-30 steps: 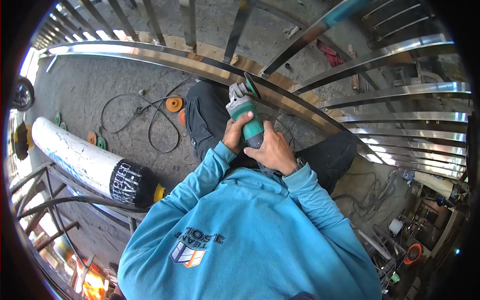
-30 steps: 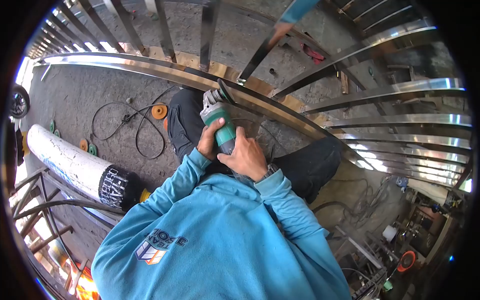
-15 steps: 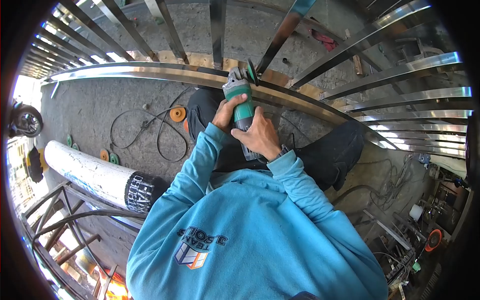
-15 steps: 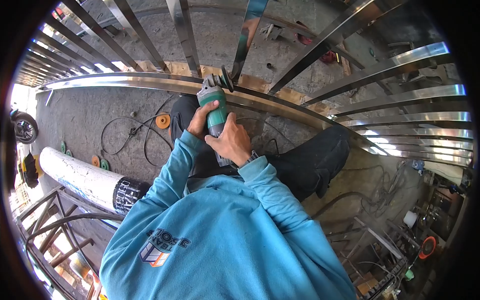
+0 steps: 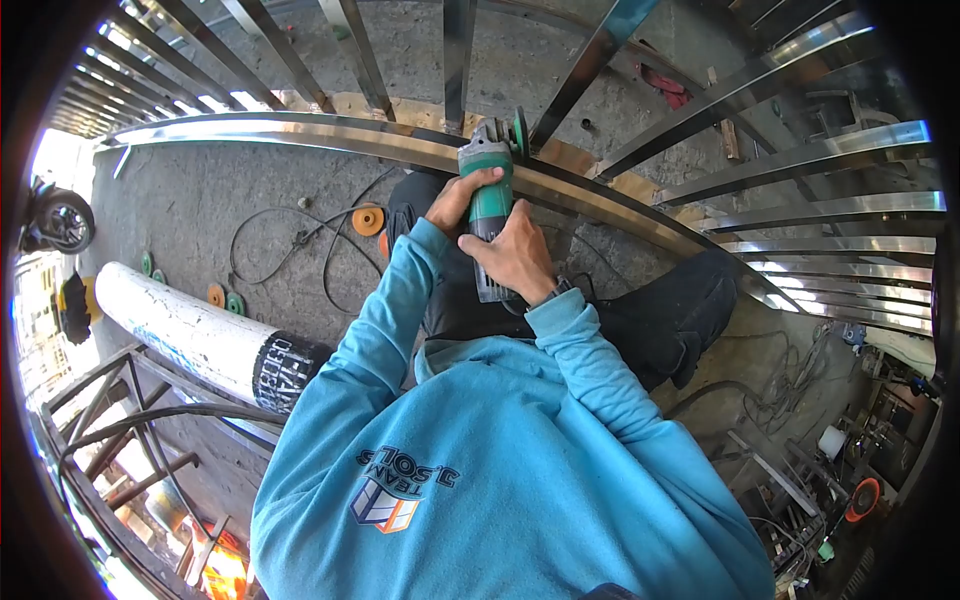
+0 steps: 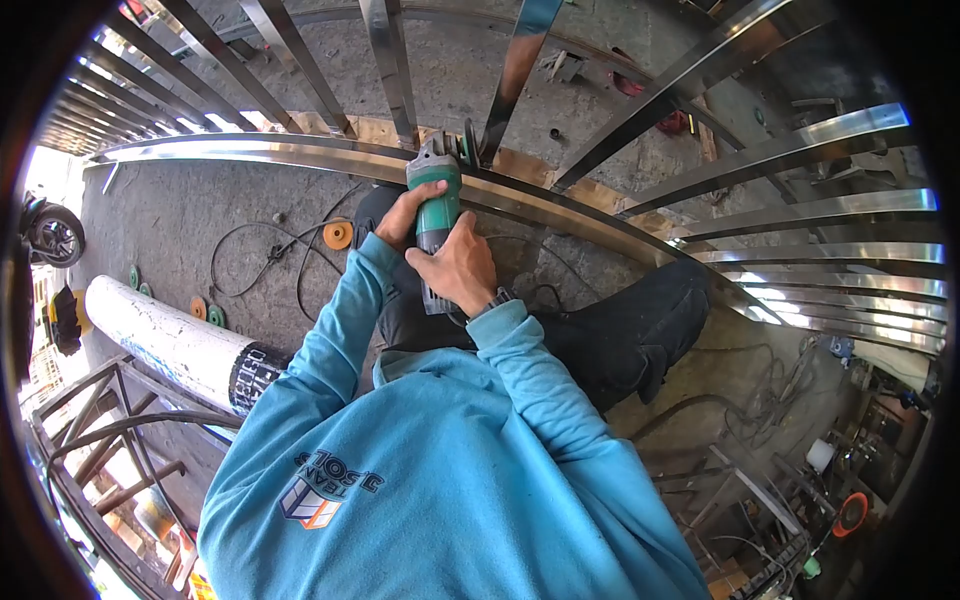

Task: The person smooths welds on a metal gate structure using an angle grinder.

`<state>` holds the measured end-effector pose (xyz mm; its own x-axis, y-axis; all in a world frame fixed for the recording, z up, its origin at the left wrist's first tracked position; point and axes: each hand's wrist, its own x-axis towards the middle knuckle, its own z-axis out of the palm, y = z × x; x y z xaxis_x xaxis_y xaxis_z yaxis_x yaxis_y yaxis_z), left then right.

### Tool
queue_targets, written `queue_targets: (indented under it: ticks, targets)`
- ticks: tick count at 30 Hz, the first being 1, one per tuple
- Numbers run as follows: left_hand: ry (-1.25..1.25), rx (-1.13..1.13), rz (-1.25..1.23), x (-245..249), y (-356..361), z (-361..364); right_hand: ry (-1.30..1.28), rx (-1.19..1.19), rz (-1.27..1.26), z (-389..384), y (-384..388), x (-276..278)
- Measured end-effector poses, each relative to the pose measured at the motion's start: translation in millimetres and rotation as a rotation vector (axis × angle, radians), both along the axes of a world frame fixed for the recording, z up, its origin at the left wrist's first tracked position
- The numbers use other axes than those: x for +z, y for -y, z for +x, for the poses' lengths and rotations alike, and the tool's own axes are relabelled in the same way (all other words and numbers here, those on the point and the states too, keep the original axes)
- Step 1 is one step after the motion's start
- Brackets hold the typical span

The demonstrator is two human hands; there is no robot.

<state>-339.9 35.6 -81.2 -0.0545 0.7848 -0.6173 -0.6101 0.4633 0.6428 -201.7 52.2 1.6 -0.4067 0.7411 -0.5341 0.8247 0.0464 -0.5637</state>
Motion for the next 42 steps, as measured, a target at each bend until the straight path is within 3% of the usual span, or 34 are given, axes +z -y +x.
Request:
queue_targets:
  ticks: [8,20,23,25,29,32,36,42]
  targets:
    - [-0.147,-0.121,0.002,-8,-12,-20,-0.128,-0.086,0.049,-11,3,-14]
    - [-0.23,-0.267,0.066,17,-14,-35,-0.263,-0.198,0.055,-21,11,-26]
    - [-0.27,-0.14,0.04,-17,1,-12,-0.157,-0.067,0.099,1,15,-15]
    - [-0.075,0.071,0.117,-5,23,20,-0.155,-0.042,0.084,23,18,-9]
    - [0.126,0.275,0.076,12,65,68,0.018,0.153,0.046,57,34,19]
    - [0.197,0.3,0.056,11,91,87,0.046,0.293,0.0,72,43,28]
    - [0.193,0.373,0.004,21,117,97,0.044,0.262,-0.059,76,59,36]
    - [0.267,0.389,0.105,-6,140,97,-0.04,0.32,-0.017,71,68,35]
